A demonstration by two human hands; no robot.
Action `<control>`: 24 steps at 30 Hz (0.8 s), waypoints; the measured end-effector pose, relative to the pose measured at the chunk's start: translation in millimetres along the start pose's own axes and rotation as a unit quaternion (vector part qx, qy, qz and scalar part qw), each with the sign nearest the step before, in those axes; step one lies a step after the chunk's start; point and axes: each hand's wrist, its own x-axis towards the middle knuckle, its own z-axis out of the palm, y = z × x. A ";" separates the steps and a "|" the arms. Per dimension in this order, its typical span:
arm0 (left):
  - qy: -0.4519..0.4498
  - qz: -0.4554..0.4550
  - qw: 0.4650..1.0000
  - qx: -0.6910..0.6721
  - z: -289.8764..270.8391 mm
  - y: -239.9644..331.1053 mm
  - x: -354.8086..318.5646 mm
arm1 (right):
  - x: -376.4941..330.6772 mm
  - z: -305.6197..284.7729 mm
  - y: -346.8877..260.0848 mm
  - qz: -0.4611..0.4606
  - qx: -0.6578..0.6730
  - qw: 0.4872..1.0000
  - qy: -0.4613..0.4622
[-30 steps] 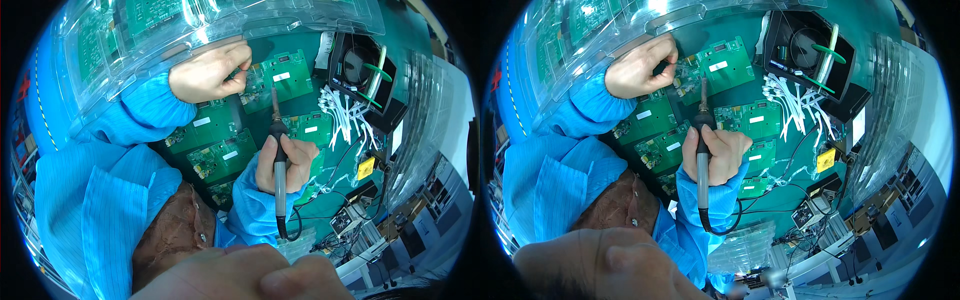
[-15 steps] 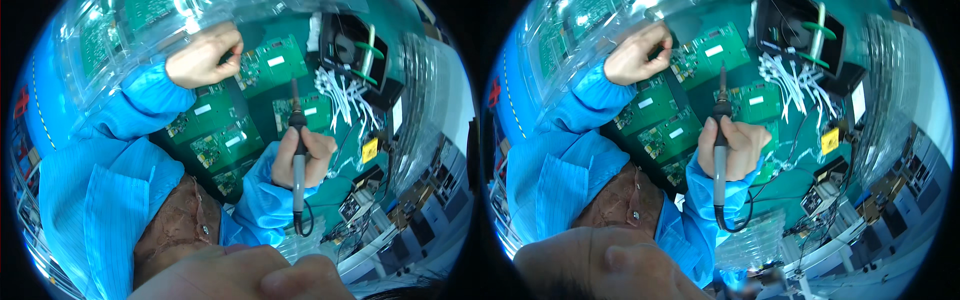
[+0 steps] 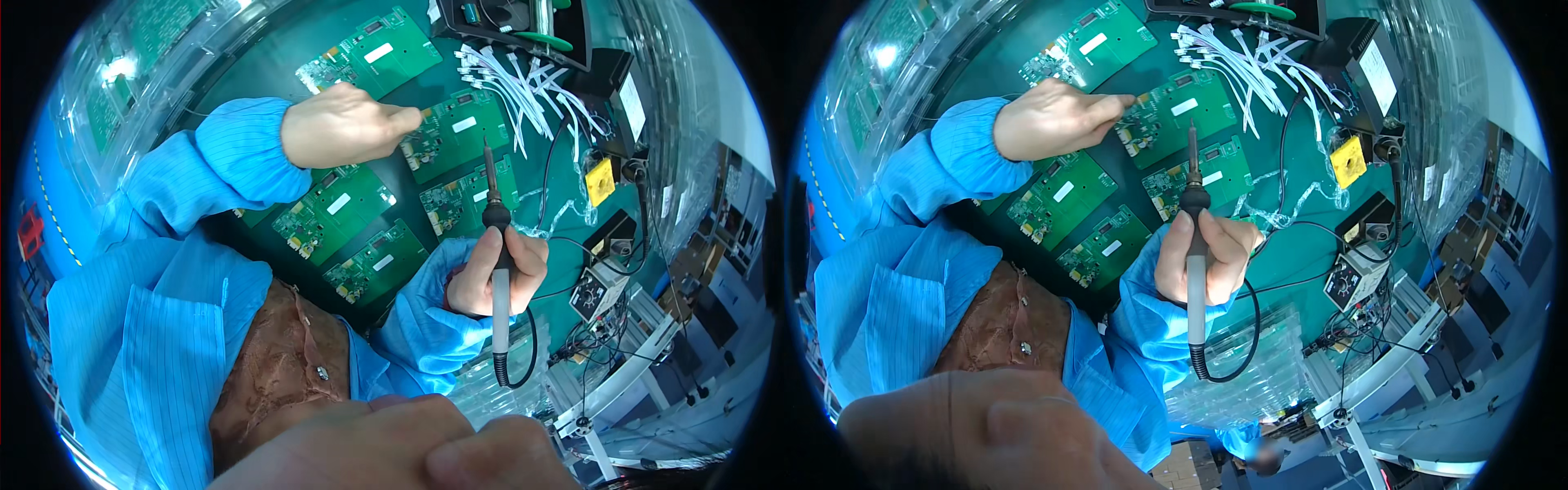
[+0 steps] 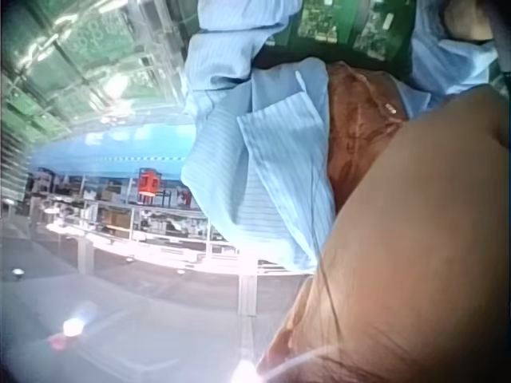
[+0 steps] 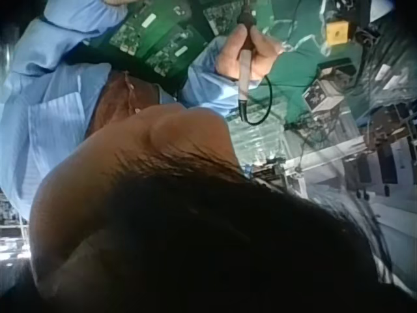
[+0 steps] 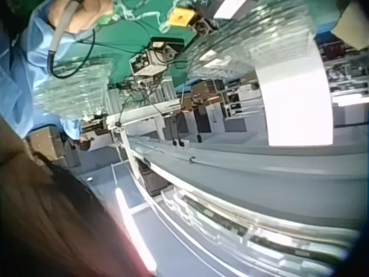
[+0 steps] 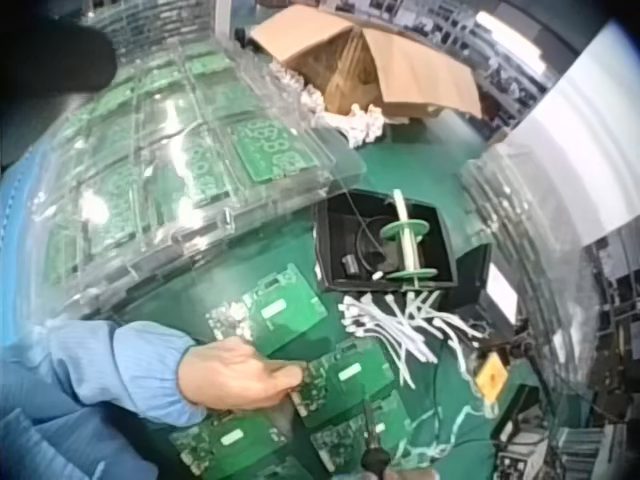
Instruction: Soldering components onto green circuit boards and arranging them at a manufacturing station.
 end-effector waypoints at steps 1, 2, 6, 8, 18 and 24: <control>-0.015 -0.011 1.000 0.019 -0.1 -0.7 -1.6 | -0.8 1.2 1.4 0.016 0.006 1.000 -0.003; 0.004 0.003 1.000 0.022 1.5 1.1 1.6 | -3.9 1.1 4.6 0.024 0.004 1.000 0.002; 0.036 -0.024 0.999 -0.005 -3.9 3.6 -0.8 | -2.8 14.5 7.1 0.027 0.020 0.998 -0.047; 0.059 -0.031 0.998 -0.021 -1.3 2.3 1.7 | -3.2 22.3 7.2 -0.002 0.005 0.998 -0.067; 0.095 -0.029 0.995 -0.029 8.7 -0.4 3.9 | -9.7 31.8 11.4 -0.010 -0.007 0.995 -0.095; 0.076 -0.034 0.996 -0.033 8.2 -1.9 2.5 | -12.3 30.7 11.4 -0.040 -0.003 0.991 -0.129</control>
